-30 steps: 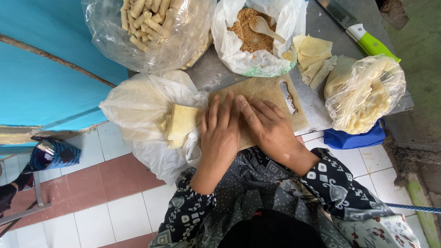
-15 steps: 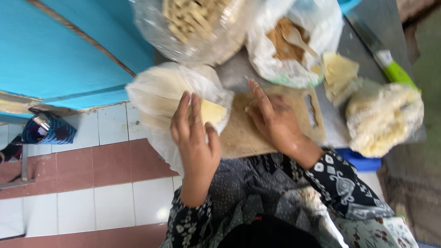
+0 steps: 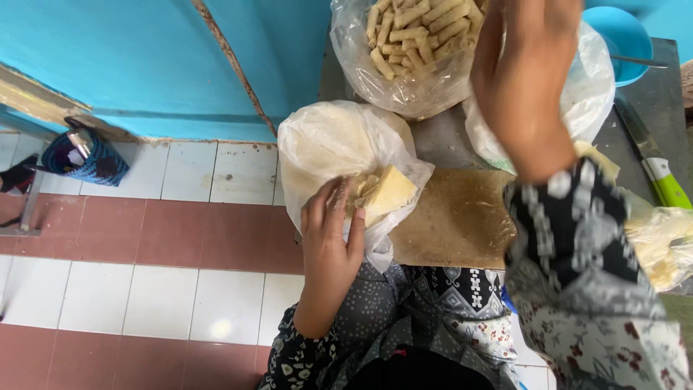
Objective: The person sits at a low table and folds triangular pastry wrappers around filling. They take a wrapper, spoon filling from a plastic bag onto it, fold and pinch the wrapper closed, and place the finished pastry into a plastic bag with others.
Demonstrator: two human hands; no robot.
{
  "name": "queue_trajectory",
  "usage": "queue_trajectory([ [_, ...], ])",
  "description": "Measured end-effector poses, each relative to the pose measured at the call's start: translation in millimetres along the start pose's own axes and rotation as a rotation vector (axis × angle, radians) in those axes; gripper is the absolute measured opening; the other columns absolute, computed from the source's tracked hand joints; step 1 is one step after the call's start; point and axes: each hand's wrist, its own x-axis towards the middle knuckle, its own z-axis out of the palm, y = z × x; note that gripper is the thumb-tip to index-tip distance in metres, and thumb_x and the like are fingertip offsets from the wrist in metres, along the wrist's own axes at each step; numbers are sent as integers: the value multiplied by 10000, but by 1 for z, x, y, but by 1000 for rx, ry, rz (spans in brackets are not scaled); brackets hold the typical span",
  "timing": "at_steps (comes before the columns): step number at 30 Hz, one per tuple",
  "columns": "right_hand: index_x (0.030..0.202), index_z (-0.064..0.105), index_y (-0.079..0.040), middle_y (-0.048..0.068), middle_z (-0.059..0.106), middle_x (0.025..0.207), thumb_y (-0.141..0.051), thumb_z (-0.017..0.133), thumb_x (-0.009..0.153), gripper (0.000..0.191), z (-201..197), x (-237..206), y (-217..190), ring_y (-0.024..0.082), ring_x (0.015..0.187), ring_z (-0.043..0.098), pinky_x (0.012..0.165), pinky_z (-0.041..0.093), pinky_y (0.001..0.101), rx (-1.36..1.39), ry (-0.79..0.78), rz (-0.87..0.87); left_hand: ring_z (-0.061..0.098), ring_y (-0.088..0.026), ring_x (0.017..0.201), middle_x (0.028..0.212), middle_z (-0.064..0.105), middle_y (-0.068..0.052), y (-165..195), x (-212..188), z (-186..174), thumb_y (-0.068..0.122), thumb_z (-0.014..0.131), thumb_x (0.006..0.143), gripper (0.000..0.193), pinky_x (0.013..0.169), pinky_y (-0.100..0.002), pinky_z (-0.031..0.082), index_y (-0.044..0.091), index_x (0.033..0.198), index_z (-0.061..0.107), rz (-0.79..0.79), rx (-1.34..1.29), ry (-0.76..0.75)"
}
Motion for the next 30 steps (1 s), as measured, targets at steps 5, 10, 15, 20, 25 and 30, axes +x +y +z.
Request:
queue_trajectory([
  [5,1359,398,-58,223,651,1269,45,718,875,589,-24,-74,-99,245,903,732,836,626,371,879,-454,216,676,-298,1094,1193,667,-123,0,-2,7,100,659,991,296,956,-401,534,53,1282,633,-111,-134,-32],
  [10,1552,347,-39,119,676,1106,6,784,846,832,-9,-101,-112,215,937,689,881,572,367,801,-496,287,726,-257,1022,1151,708,-106,1,-5,14,80,635,1013,216,911,-351,583,39,1225,633,-187,-267,-33],
  [15,1610,285,-61,73,704,956,86,706,904,835,-5,-120,-98,134,952,698,898,559,289,1201,-472,776,677,-307,1106,1178,719,-117,10,-2,17,140,681,1001,245,970,-415,528,44,1225,661,65,-134,13],
  [20,1595,297,-19,92,706,979,161,665,920,790,3,-133,-78,150,993,699,936,570,271,1481,-272,1076,676,-282,1023,1070,714,-58,13,10,31,128,712,957,231,916,-435,504,74,1178,672,40,-3,-39],
  [25,1601,265,-18,111,717,1010,103,594,981,713,-8,-140,-75,196,919,704,861,583,311,1510,-245,1119,651,-265,1056,1123,667,-44,17,-1,35,73,702,935,206,944,-434,475,113,1138,693,119,137,-5],
  [30,1622,201,-32,156,633,1167,106,734,833,962,-40,-140,-94,248,1091,654,1003,553,345,1186,-394,653,625,-276,1071,1133,637,-44,21,-5,37,86,721,894,198,944,-441,468,124,1089,714,68,151,3],
])
